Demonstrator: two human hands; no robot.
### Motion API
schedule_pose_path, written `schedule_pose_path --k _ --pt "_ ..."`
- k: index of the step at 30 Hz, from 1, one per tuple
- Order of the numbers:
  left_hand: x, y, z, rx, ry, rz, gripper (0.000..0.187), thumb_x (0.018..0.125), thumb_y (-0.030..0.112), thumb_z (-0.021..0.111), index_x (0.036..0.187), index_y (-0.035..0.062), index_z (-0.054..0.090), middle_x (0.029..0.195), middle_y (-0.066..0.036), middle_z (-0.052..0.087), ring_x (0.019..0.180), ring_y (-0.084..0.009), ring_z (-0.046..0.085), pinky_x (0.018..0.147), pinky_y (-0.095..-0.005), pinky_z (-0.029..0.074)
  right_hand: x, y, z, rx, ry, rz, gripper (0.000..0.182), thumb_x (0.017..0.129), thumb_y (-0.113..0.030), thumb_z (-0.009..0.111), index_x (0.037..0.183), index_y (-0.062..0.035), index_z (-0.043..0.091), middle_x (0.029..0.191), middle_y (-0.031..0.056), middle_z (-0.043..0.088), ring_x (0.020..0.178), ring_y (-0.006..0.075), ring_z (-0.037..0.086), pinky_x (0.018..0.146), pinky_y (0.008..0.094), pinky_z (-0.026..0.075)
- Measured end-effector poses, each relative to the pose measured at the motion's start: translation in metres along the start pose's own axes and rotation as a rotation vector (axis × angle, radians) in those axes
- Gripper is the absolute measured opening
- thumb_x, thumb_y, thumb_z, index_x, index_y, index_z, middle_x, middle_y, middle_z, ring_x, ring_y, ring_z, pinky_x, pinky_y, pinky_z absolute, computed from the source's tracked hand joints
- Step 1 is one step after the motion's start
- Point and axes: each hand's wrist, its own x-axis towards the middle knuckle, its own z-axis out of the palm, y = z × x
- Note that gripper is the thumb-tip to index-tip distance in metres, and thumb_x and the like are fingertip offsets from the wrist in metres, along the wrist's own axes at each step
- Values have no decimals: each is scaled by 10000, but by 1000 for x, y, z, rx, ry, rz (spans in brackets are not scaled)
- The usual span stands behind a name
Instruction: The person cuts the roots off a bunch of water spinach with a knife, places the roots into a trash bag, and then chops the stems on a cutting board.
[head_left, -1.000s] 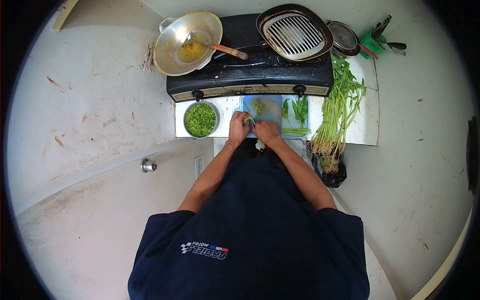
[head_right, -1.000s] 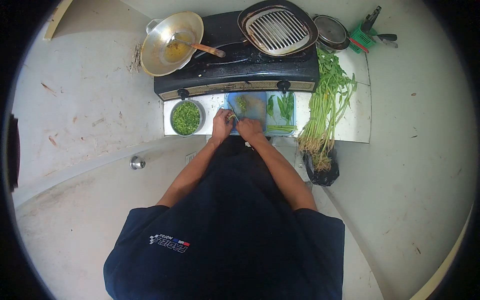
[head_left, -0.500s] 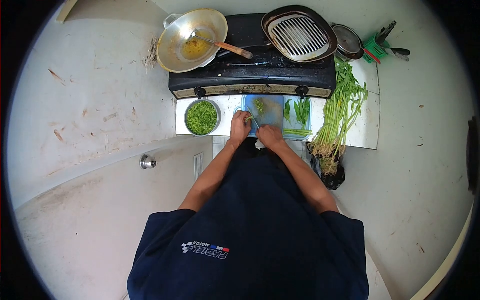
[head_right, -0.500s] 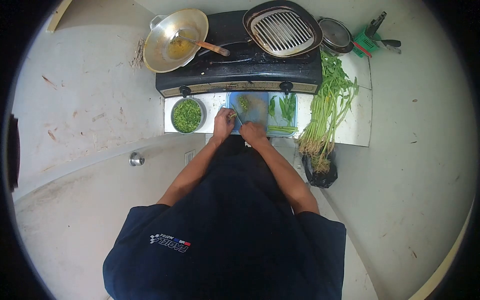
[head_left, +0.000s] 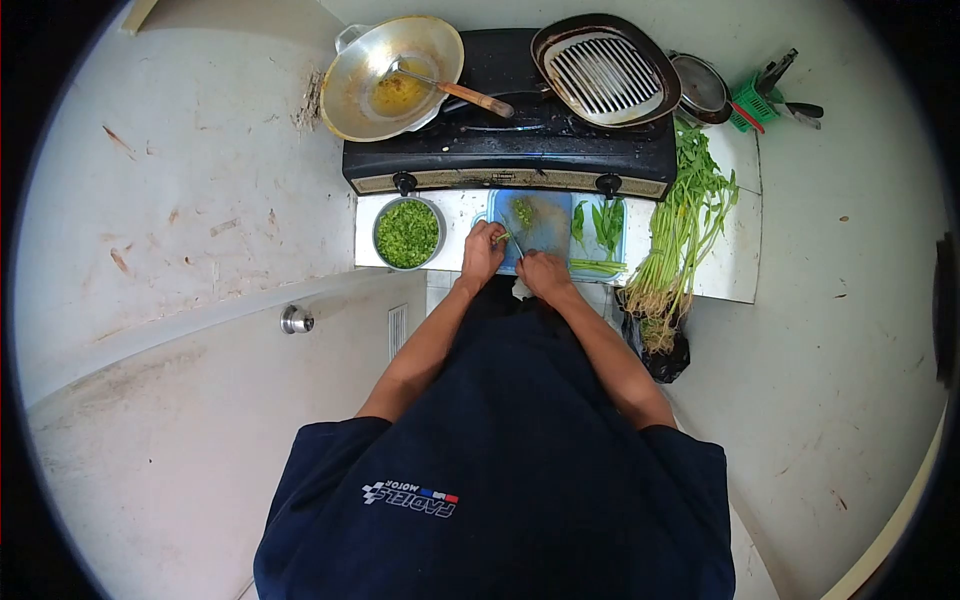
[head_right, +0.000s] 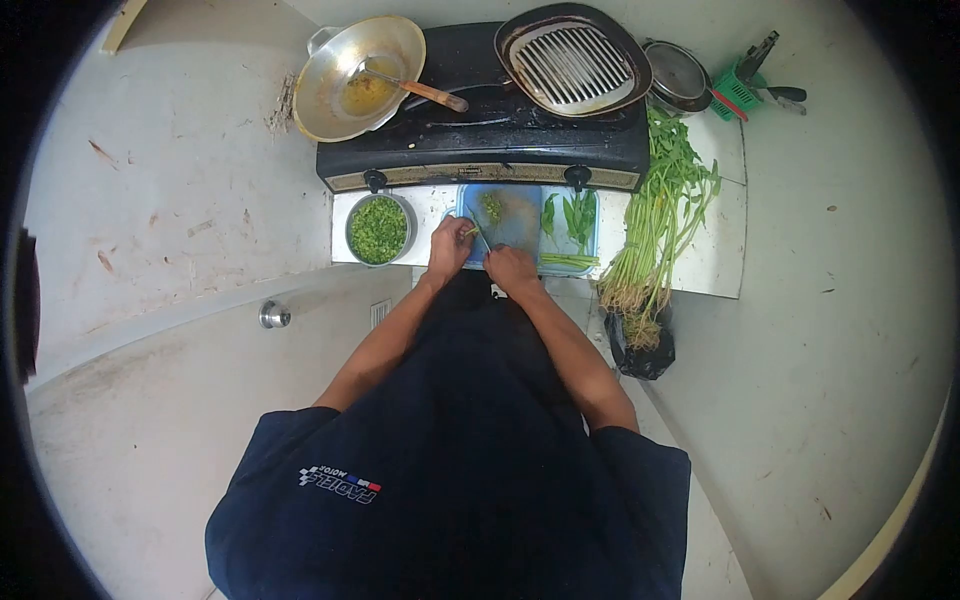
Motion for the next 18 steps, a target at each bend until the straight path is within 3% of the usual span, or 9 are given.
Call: schedule_pose_path --k 18 --pt "-1 -1 0 11 -3 19 169 789 -85 723 929 -2 679 854 -135 593 770 -303 620 709 -391 515 -11 -1 -3 21 36 4 435 1049 -327 515 900 21 730 849 262 735 797 430 735 748 519 588"
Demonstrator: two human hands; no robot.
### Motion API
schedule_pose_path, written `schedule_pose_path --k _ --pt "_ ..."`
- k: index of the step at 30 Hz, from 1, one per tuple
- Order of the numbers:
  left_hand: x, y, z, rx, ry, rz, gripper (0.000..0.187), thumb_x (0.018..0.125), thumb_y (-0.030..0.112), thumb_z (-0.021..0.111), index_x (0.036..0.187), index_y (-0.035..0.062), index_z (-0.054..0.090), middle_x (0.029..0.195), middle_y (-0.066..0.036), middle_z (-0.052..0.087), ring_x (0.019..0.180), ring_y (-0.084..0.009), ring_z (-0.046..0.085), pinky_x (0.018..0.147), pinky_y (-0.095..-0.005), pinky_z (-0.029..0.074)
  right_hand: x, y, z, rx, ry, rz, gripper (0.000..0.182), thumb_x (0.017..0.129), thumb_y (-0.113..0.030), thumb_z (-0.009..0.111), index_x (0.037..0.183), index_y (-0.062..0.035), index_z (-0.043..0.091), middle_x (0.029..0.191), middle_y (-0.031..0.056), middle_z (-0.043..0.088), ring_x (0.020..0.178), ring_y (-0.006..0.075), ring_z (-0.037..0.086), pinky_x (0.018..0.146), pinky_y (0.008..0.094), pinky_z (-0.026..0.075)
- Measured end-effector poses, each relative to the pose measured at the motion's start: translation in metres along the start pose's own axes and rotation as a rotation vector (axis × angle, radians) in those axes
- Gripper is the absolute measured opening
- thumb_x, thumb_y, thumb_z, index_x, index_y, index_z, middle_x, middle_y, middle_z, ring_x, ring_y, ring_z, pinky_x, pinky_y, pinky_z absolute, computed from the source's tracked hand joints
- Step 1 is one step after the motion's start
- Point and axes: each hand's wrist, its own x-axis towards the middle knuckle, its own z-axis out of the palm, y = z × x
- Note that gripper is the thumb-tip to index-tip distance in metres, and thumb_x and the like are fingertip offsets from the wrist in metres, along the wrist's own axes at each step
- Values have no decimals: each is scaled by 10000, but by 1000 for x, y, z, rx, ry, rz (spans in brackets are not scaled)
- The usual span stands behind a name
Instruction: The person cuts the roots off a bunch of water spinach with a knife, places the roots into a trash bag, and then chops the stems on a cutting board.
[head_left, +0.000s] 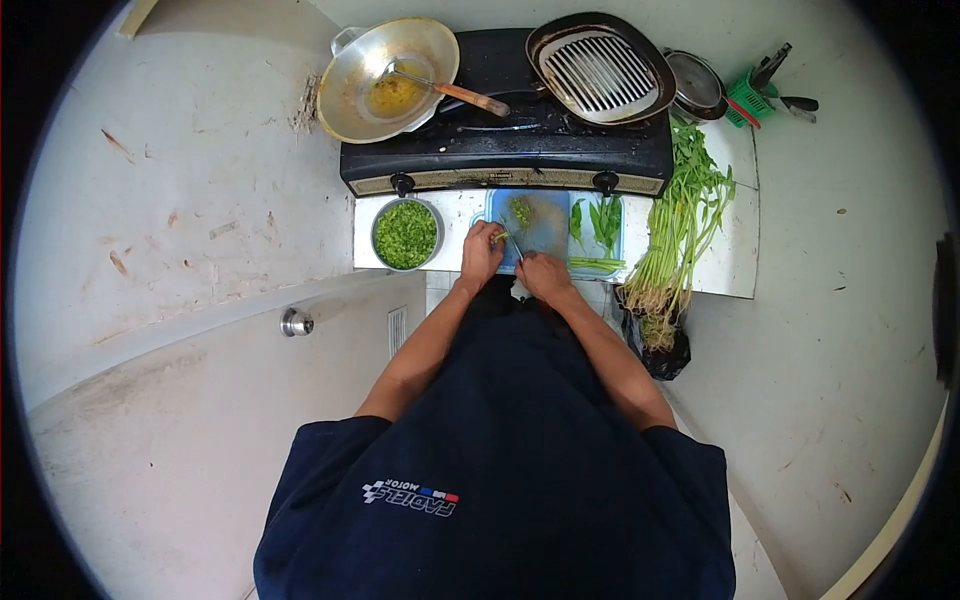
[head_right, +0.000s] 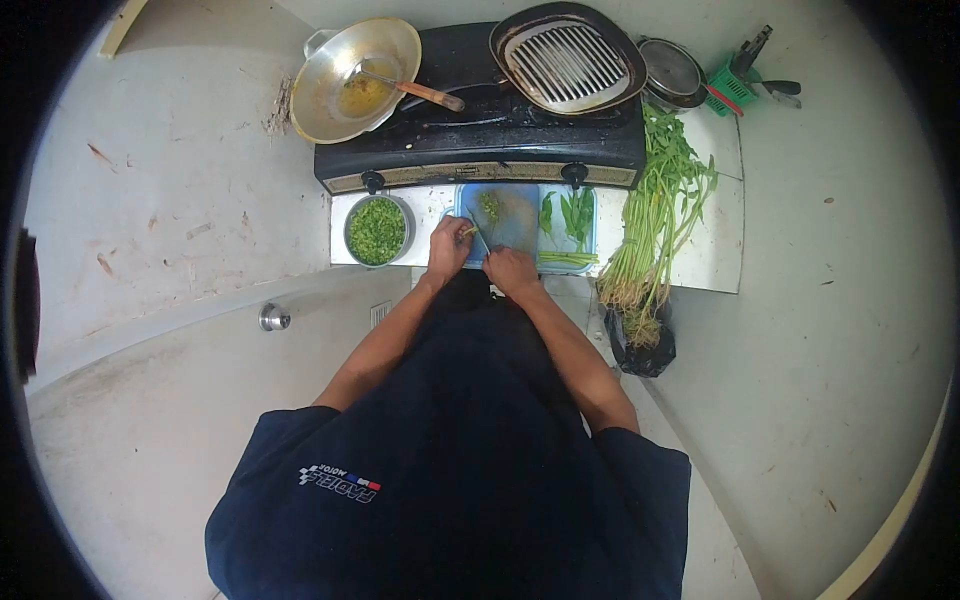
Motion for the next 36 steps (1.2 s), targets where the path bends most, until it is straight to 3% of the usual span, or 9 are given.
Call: schedule_pose_path --k 9,15,24,30,33,36 --pt "0 -5 1 81 -29 18 195 803 -65 738 982 -2 695 895 -141 621 806 -299 645 739 -398 529 -1 -2 -2 16 -35 -24 418 1028 -317 533 879 20 732 874 252 741 821 427 736 769 519 586" --pt "0 -3 0 74 -19 -3 175 801 -59 739 959 0 692 879 -131 616 778 -291 641 720 -391 529 18 -7 -1 -33 -79 -5 393 1008 -294 544 873 -6 775 925 211 764 847 384 757 792 501 596" --pt "0 -3 2 -17 19 -1 161 803 -75 732 939 6 701 846 -125 613 757 -264 649 715 -369 542 3 5 19 8 -26 -13 387 1006 -296 555 871 19 735 922 224 744 843 417 733 795 521 578" --pt "-1 -7 -1 9 -51 30 232 784 -110 677 984 8 675 916 -167 609 844 -370 615 771 -427 515 6 0 10 29 -80 9 406 1017 -305 541 875 22 737 908 246 741 845 427 733 798 523 578" --pt "-3 -12 -3 139 -55 159 255 818 -88 697 1049 13 663 979 -156 617 850 -323 654 760 -400 551 18 -7 4 -20 -119 37 361 993 -253 523 912 -14 781 897 222 756 869 399 754 805 499 592" --pt "-4 -11 -3 107 -44 131 248 811 -91 690 1037 12 671 960 -158 619 876 -341 656 789 -420 548 26 -7 7 -37 -62 12 349 986 -255 531 903 -29 784 902 211 760 860 391 757 807 496 595"
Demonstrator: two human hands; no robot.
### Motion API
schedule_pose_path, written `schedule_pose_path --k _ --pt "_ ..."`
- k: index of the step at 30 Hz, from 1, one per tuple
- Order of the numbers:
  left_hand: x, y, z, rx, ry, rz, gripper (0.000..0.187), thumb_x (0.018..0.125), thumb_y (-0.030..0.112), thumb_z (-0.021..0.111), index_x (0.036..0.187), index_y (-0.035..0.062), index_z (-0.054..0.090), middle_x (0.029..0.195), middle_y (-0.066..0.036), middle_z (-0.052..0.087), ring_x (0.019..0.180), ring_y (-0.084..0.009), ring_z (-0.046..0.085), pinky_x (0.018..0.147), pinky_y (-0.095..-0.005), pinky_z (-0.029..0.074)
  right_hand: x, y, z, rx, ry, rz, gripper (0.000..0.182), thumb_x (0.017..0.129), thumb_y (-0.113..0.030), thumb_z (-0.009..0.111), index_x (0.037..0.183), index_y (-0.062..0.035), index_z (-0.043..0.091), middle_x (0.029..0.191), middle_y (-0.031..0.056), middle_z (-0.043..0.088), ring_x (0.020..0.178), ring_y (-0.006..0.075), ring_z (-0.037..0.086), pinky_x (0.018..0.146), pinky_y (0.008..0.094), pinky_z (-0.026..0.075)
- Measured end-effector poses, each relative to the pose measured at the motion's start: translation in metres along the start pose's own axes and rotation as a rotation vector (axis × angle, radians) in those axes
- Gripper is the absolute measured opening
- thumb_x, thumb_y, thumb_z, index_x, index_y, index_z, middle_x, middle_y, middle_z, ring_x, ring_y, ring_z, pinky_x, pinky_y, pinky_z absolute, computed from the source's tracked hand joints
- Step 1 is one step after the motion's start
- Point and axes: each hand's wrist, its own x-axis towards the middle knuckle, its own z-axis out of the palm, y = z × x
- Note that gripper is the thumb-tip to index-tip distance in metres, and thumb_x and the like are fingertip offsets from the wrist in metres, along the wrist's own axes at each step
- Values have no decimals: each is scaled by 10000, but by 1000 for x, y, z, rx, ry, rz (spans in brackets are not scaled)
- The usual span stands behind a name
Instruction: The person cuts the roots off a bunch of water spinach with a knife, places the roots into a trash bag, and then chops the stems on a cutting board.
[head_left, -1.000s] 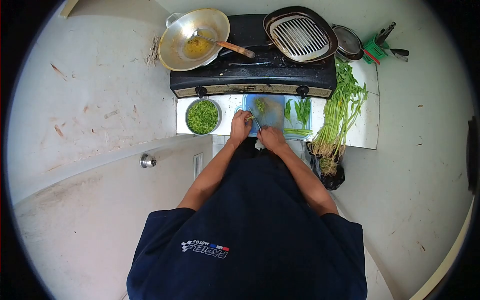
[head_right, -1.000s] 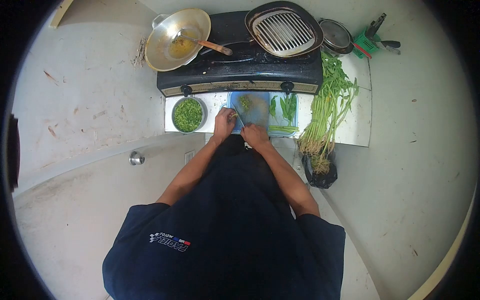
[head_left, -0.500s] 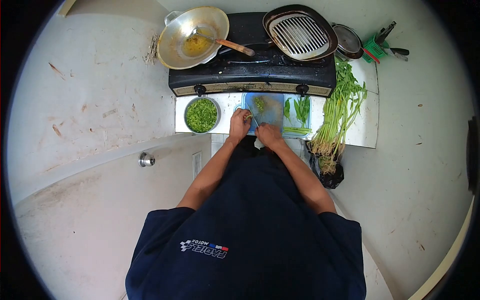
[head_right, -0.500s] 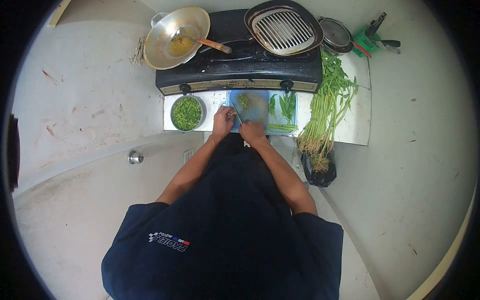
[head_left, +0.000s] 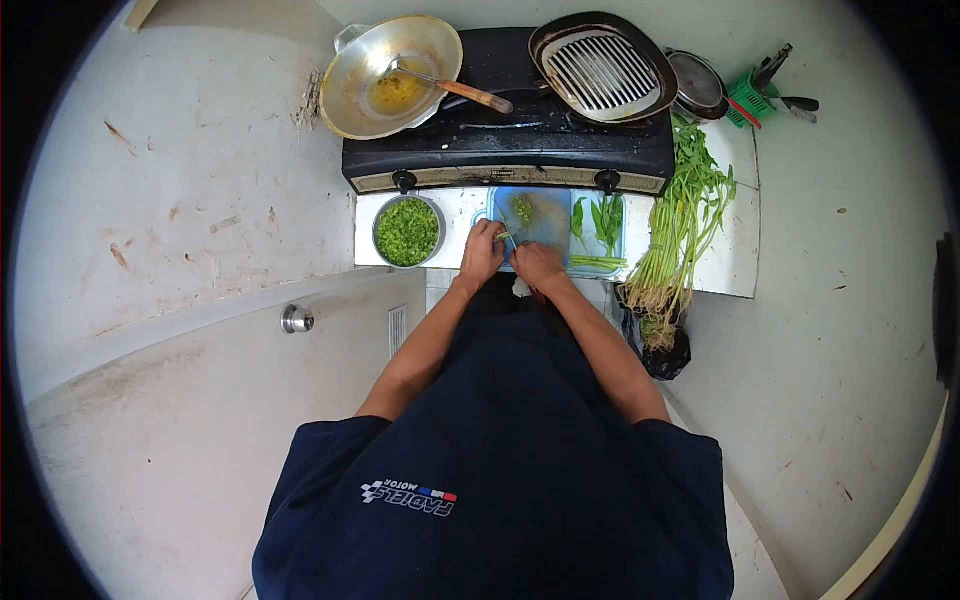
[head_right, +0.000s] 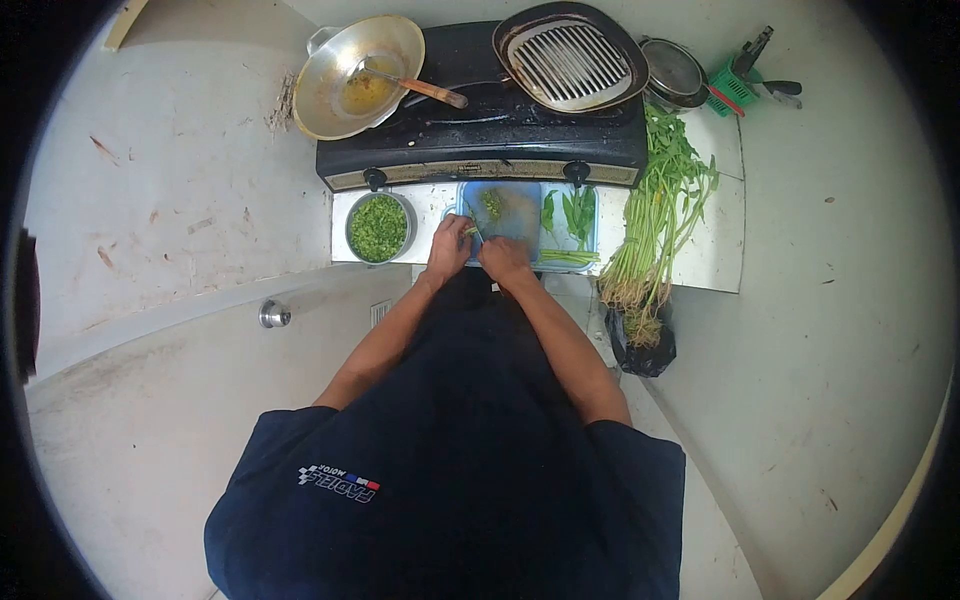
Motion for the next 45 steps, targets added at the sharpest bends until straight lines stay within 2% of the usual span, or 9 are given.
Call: schedule_pose_path --k 3,6,9,15,18,24,30,36,45 --pt "0 2 -3 -131 -44 -135 234 791 -105 661 992 15 668 926 -183 606 928 -406 606 843 -478 500 -6 2 4 -13 -5 -7 344 980 -257 538 884 -27 776 917 207 762 868 379 759 808 497 597" --pt "-1 5 -5 -114 -49 -154 213 803 -92 673 987 15 670 927 -182 618 934 -405 610 847 -484 500 -17 7 5 12 31 -31 417 1027 -288 501 869 7 749 915 230 753 850 399 746 809 506 591" --pt "-2 10 -6 29 32 -15 193 813 -79 690 981 14 671 924 -182 621 901 -404 612 817 -481 506 -21 11 7 -8 35 -39 423 1031 -298 498 860 1 742 908 226 751 846 393 744 804 503 590" --pt "-3 13 -7 0 -11 -72 183 826 -59 697 994 14 680 946 -184 630 948 -410 621 846 -486 508 -21 5 5 19 36 -19 422 1036 -310 507 889 6 746 908 224 752 855 398 743 809 501 590" --pt "-5 13 -7 -6 -11 -77 197 830 -60 689 1016 5 688 965 -191 634 969 -412 628 865 -481 513 -13 -2 -2 57 -19 43 388 1014 -273 519 898 5 764 998 223 754 915 380 752 841 503 588" --pt "-7 12 -5 -23 9 -72 200 834 -57 683 1028 -9 692 979 -202 630 970 -416 631 870 -473 518 -22 6 3 53 36 -39 419 1029 -308 524 873 11 746 914 235 749 848 406 742 787 507 589" --pt "-4 15 -5 -21 -4 -125 187 835 -52 686 1017 -14 687 965 -201 620 944 -416 622 852 -477 515 -34 17 5 30 16 -33 422 1021 -325 538 865 18 729 845 248 734 799 421 735 759 514 589" --pt "-5 13 -3 26 12 -65 196 819 -48 693 1011 -8 683 954 -196 615 961 -416 608 870 -481 500 -27 16 -8 44 38 36 429 1032 -335 534 902 27 723 836 262 733 789 433 731 761 525 584" --pt "-6 11 -2 5 5 -74 190 808 -33 700 993 -3 673 975 -191 615 979 -413 600 890 -483 495 -30 10 -7 74 26 2 430 1027 -341 533 914 30 718 845 265 735 806 436 735 760 535 581"
